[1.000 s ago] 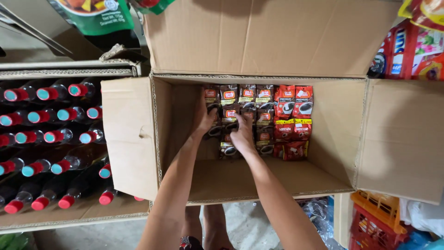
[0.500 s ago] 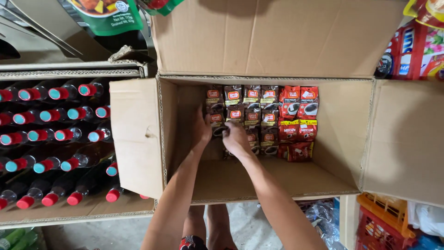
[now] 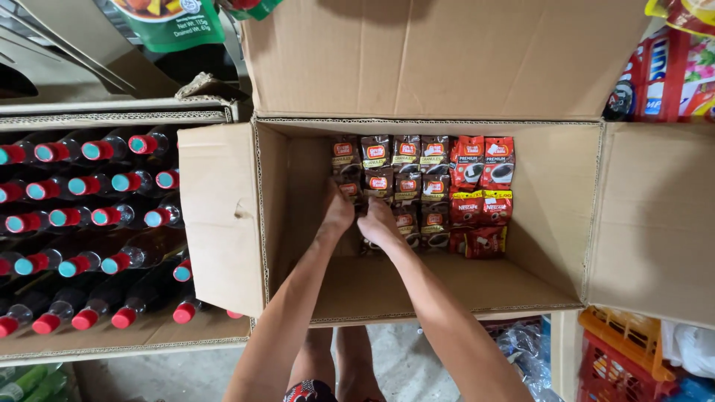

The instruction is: The recorder organizes coffee packets into a cardboard box and onto a shelf in a small grocery store.

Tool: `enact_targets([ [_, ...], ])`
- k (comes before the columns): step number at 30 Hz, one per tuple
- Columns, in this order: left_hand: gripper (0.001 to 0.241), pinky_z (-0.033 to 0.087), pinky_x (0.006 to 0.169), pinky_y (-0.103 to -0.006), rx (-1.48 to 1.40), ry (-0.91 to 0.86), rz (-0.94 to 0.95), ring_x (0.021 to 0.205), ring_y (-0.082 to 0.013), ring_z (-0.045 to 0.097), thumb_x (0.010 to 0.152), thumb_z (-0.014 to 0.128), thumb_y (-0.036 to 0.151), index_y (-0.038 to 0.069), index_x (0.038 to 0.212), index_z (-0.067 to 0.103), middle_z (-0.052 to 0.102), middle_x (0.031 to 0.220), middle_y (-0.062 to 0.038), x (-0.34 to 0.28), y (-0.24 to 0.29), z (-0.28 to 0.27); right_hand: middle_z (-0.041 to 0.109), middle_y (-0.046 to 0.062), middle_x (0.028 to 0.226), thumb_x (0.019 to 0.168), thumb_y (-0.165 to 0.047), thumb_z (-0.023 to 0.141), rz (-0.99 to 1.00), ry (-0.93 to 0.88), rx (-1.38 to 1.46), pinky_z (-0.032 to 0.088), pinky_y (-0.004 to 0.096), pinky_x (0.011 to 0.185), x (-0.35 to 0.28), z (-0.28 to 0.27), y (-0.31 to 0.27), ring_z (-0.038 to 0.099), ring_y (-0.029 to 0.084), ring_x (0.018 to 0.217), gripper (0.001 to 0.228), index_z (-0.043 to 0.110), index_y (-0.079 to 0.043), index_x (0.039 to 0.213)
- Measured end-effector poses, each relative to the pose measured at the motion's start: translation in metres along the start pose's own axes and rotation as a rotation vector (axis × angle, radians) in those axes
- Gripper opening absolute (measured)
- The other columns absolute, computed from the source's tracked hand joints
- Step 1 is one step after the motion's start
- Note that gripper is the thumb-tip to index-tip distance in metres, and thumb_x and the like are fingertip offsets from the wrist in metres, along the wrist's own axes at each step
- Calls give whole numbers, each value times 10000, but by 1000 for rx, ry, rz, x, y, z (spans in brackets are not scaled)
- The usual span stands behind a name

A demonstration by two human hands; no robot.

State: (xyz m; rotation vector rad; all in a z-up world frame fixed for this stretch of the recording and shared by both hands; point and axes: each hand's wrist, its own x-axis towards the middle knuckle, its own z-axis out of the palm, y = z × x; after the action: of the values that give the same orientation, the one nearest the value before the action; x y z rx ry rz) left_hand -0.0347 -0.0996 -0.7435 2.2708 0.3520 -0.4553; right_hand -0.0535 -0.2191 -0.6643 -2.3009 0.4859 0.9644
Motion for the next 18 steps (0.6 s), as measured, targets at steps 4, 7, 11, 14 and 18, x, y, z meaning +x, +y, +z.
enact_targets([
  [4, 569, 359, 1136, -520, 91, 8, 92, 1340, -510, 473, 963, 583, 183, -27, 1456, 392, 495, 1427, -362, -6, 18, -9, 495, 300, 1460, 799, -16, 598, -46, 78, 35, 335, 403, 1187, 34, 33, 42, 456, 387, 1400, 639, 474, 84, 1417],
  [7, 602, 329, 1206, -492, 52, 22, 130, 1407, -491, 435, 1017, 551, 199, -15, 1532, 325, 464, 1493, -339, 9, -5, 14, 409, 307, 1488, 735, 52, 597, -114, 156, 113, 254, 415, 1169, 26, 21, 29, 370, 387, 1411, 727, 411, 96, 1437],
  [11, 717, 212, 1235, -458, -167, -40, 165, 1508, -483, 231, 1046, 515, 112, -52, 1608, 102, 235, 1624, -353, 20, -23, 37, 501, 257, 1452, 773, 19, 596, -98, 138, 125, 320, 383, 1186, -1, -6, 8, 451, 355, 1395, 637, 494, 50, 1400],
  [14, 786, 225, 1241, -438, -183, -34, 135, 1511, -452, 258, 981, 550, 82, -31, 1610, 93, 244, 1629, -327, 20, -24, 38, 548, 244, 1416, 810, -26, 611, -122, 147, 146, 367, 382, 1173, 5, 1, 20, 498, 353, 1366, 564, 539, 28, 1366],
  [18, 779, 279, 1221, -446, -192, -19, 112, 1475, -459, 336, 973, 588, 104, -27, 1596, 139, 321, 1587, -335, 20, -27, 36, 553, 252, 1393, 832, -38, 609, -162, 173, 183, 389, 400, 1136, -4, -5, 14, 511, 367, 1330, 500, 562, 20, 1326],
])
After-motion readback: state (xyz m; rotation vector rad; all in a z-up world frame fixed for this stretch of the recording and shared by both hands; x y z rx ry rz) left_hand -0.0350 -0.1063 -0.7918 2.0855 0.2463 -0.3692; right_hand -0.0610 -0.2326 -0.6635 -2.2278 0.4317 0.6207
